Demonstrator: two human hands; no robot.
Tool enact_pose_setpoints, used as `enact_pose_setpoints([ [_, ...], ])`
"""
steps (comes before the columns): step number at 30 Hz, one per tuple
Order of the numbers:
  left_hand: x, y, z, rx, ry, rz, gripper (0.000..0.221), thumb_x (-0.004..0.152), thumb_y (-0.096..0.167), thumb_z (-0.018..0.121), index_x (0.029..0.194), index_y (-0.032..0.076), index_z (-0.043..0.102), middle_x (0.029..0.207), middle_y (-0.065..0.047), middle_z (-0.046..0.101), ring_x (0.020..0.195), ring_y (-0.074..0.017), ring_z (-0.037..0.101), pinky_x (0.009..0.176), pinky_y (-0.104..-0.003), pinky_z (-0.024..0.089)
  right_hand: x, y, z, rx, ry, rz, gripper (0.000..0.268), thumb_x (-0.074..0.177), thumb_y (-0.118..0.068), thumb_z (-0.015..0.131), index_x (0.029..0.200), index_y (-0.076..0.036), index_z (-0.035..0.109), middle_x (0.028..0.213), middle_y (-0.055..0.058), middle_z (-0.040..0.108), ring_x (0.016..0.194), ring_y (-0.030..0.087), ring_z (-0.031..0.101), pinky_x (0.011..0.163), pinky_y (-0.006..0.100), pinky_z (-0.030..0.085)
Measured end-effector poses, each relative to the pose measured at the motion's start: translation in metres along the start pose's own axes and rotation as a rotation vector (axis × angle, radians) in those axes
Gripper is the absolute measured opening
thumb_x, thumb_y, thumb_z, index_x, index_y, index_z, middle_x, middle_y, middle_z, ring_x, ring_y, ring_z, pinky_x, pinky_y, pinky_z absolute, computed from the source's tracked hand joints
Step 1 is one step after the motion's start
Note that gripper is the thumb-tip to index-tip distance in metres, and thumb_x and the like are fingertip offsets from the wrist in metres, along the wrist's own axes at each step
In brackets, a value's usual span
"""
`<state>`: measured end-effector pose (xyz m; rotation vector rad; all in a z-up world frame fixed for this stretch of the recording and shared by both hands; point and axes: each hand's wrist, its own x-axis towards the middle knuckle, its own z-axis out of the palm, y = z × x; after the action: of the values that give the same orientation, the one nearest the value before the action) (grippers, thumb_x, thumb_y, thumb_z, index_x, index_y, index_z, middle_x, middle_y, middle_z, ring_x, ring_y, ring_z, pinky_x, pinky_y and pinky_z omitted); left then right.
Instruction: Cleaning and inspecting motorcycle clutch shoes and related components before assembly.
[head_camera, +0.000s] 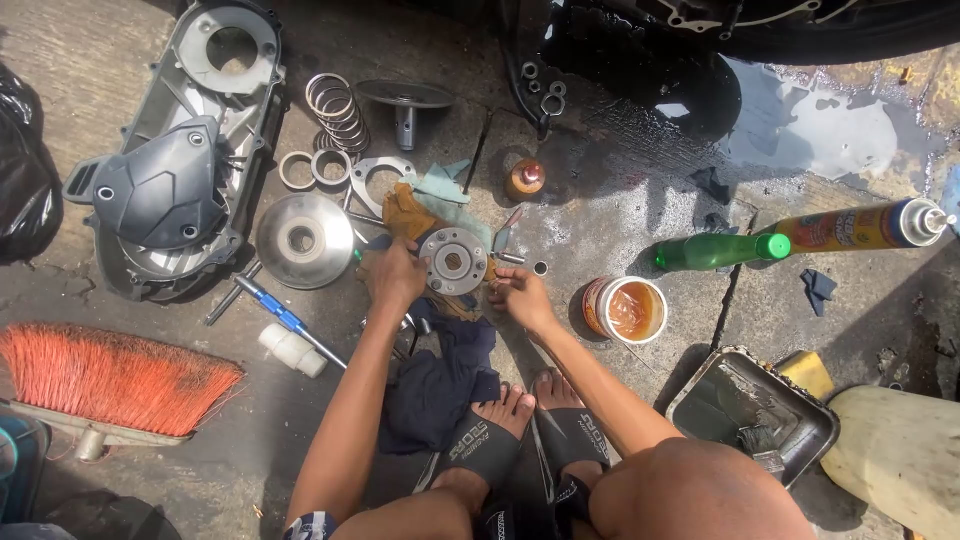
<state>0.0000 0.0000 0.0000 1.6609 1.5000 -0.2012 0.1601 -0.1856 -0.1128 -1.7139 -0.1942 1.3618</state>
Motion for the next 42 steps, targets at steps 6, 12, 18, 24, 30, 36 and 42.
enact_pose_setpoints([
  [6,0.001,-0.004,0.012,0.032,-0.102,0.029,0.045,0.079,0.018,0.085,0.118,0.001,0.069,0.089,-0.016,0.072,0.093,-0.0369,0.074,0.074,-0.046,0.058,-0.013,-0.031,0.03,0.052,0.17,0.023,0.032,0.087,-0.004,0.076,0.116,0.005,0.066,0.085,0.017,0.076,0.075,0.02,0.076,0.07,0.029,0.066],
  [12,-0.016,-0.01,0.015,-0.352,-0.187,0.136,0.031,0.076,0.015,0.082,0.103,0.002,0.077,0.068,-0.008,0.065,0.071,-0.0189,0.061,0.067,-0.03,0.048,-0.065,-0.088,0.01,0.447,0.102,0.265,0.07,0.085,0.005,0.06,0.15,0.008,0.035,0.111,0.02,0.053,0.105,0.037,0.069,0.096,0.049,0.06],
  [18,-0.077,0.098,0.001,-0.413,-0.538,0.344,0.028,0.078,0.008,0.082,0.104,0.0,0.077,0.064,-0.005,0.063,0.061,-0.0124,0.056,0.061,-0.024,0.045,-0.157,-0.095,-0.078,0.653,0.046,0.095,0.039,0.08,0.013,0.065,0.118,0.007,0.064,0.083,0.013,0.063,0.076,0.028,0.074,0.077,0.04,0.066],
  [24,-0.147,0.212,0.022,-0.329,-1.038,0.639,0.029,0.094,0.018,0.074,0.119,0.002,0.075,0.084,-0.006,0.073,0.081,-0.011,0.068,0.084,-0.032,0.058,-0.332,-0.118,-0.143,0.672,0.351,-0.33,0.039,0.086,0.007,0.07,0.125,0.011,0.065,0.099,0.023,0.073,0.086,0.025,0.073,0.076,0.038,0.063],
  [30,-0.159,0.253,0.066,-0.598,-1.288,0.633,0.06,0.097,-0.006,0.05,0.155,0.007,0.039,0.136,-0.025,0.058,0.108,-0.0379,0.07,0.093,-0.044,0.062,-0.402,-0.098,-0.168,0.745,0.671,-0.47,0.039,0.084,0.01,0.07,0.123,0.013,0.066,0.088,0.024,0.071,0.075,0.026,0.07,0.066,0.035,0.062],
  [36,-0.238,0.338,0.021,-0.343,-1.187,0.976,0.05,0.092,-0.003,0.06,0.142,0.001,0.054,0.126,-0.028,0.065,0.114,-0.0396,0.07,0.098,-0.048,0.06,-0.46,-0.056,-0.177,0.814,0.879,-0.519,0.041,0.083,0.011,0.071,0.124,0.012,0.066,0.095,0.024,0.072,0.078,0.026,0.071,0.065,0.033,0.061],
  [42,-0.394,0.394,0.083,1.177,-0.948,1.375,0.069,0.086,0.061,0.066,0.131,0.01,0.068,0.112,-0.015,0.078,0.107,-0.0308,0.076,0.093,-0.045,0.061,-0.497,-0.011,-0.176,0.975,0.967,-0.751,0.039,0.083,0.014,0.07,0.122,0.015,0.066,0.087,0.026,0.07,0.074,0.03,0.07,0.061,0.036,0.059],
])
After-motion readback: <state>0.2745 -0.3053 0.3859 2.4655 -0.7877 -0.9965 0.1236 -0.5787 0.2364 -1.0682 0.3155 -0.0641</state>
